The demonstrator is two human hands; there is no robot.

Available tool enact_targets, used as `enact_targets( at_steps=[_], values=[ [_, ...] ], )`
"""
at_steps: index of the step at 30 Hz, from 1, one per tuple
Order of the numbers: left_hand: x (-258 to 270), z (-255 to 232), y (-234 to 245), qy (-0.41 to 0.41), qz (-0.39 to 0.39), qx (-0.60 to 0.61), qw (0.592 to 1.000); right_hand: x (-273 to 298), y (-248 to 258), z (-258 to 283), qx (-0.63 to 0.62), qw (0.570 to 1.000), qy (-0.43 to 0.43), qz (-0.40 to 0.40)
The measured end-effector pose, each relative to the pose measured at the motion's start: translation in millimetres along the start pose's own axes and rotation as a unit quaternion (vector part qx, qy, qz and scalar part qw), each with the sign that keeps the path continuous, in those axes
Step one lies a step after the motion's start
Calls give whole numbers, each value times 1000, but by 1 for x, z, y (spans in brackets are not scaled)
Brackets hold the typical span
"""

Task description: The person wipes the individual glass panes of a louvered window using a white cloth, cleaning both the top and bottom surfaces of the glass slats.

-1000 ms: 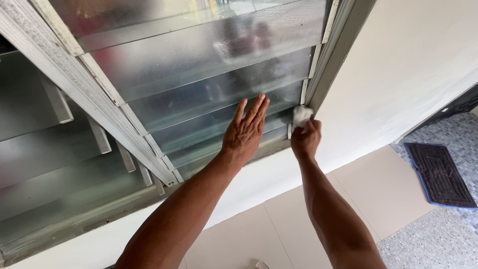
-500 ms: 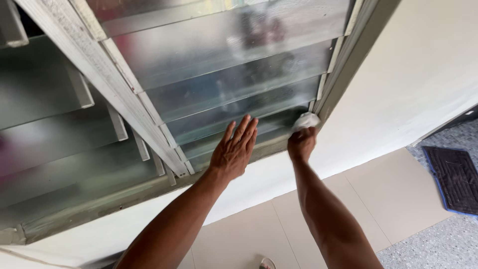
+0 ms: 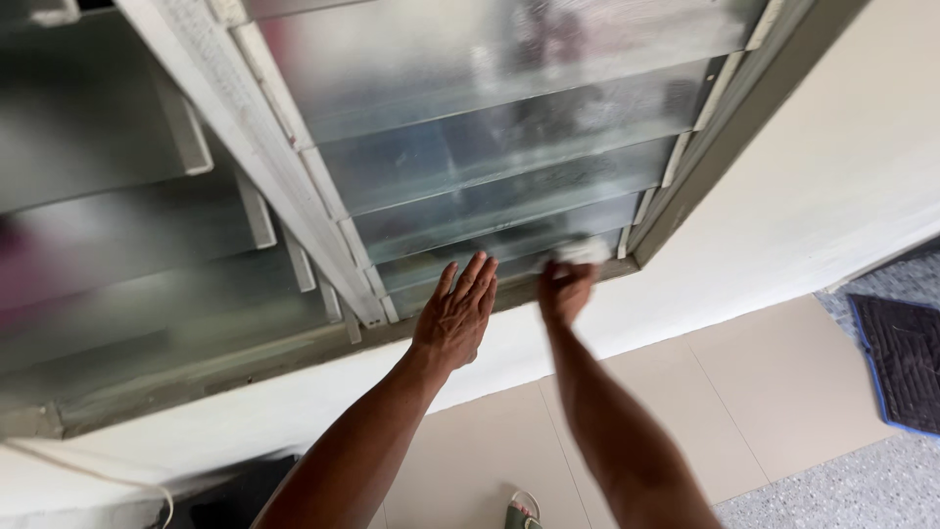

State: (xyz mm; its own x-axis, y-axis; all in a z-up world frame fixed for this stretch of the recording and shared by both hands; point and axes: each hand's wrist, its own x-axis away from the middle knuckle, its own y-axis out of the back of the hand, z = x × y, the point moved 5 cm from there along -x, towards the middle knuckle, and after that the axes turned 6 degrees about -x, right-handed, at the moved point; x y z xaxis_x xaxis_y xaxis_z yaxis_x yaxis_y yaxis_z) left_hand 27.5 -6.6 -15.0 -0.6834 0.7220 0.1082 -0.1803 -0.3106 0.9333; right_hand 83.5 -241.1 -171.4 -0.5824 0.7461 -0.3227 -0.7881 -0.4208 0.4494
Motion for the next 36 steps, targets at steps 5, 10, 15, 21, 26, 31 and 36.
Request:
enact_targets(
  at_steps=[5, 10, 15, 21, 26, 31, 36],
  values=[
    [9, 0, -19, 20, -85, 11, 996, 97, -40, 31, -130, 932, 308, 138],
    [40, 11, -31, 33, -100, -2, 994, 9, -19, -17, -62, 974, 186, 115],
    [76, 27, -34, 28, -98, 31, 994, 9, -13, 7, 89, 987, 128, -45],
    [133, 58, -40, 38, -140, 30, 989, 138, -48, 104, -45, 993, 77, 74],
    [178, 84, -49, 46, -184, 46, 981, 181, -53, 151, -45, 986, 112, 117],
    [209, 99, -50, 53, -240, 66, 967, 206, -53, 186, -212, 926, -15, 312],
    [248, 122, -52, 80, -268, 72, 957, 228, -5, 242, -199, 949, -22, 245]
  ],
)
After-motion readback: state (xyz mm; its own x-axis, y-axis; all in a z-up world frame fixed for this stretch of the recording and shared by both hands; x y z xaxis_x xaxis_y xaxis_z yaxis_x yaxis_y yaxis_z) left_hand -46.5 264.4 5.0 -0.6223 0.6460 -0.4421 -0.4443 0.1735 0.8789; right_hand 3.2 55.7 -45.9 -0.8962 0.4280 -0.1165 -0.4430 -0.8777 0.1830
